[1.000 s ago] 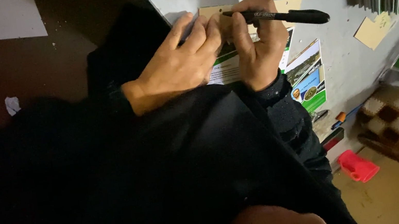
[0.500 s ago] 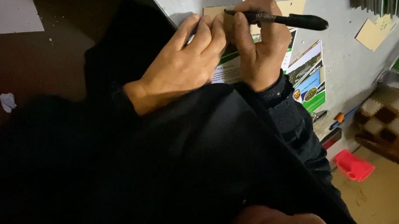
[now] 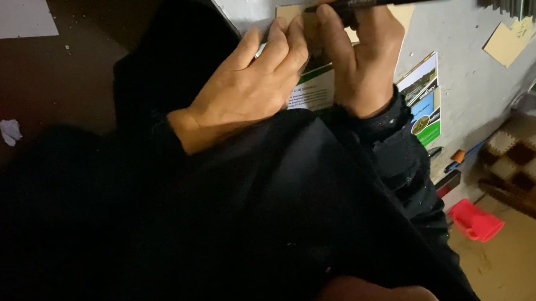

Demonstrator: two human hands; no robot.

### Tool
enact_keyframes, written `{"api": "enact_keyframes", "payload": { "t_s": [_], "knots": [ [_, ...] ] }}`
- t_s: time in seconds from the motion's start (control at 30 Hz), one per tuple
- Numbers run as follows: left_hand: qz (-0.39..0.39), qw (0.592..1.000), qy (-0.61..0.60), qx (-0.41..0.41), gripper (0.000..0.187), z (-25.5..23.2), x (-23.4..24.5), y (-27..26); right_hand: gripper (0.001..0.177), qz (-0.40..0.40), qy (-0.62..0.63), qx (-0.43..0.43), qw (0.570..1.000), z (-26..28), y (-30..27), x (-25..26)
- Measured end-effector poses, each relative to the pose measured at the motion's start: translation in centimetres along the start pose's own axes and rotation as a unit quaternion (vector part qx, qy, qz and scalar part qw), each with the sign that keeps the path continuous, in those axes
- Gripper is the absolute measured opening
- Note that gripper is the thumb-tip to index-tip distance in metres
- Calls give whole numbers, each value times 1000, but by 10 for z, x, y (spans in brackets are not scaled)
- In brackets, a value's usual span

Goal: The person writes on a small card, then uses a handheld stapler to fasten multiple printed pages together into a booklet. They handle several brochures one at a time, aligning the edges and stapling near the top corner before stacking the finished items.

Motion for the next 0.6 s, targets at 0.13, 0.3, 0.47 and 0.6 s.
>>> {"api": "enact_keyframes", "payload": {
  "t_s": [0.13, 0.3, 0.47, 0.6],
  "knots": [
    [8, 1000, 12, -3, 35, 0, 1, 0, 8, 59, 4, -5, 998, 4, 13, 5],
    [15, 1000, -6, 6, 35, -4, -2, -2, 7, 116, -125, 60, 984, 0, 20, 3],
    [17, 1000, -11, 1, 35, -4, -2, -2, 2, 106, -120, 83, 984, 13, 16, 1],
    [-8, 1000, 8, 3, 37, 1, 1, 2, 3, -121, 82, -8, 989, -2, -1, 12]
  ]
}}
Point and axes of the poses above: each hand's wrist, its own y-axis towards the middle knuckle, its own x-axis out of the back of the hand, z = x × y, the point moved 3 cm from there along y, towards the middle knuckle, and after that the axes turned 8 degrees about -z, right-handed, at the moved point
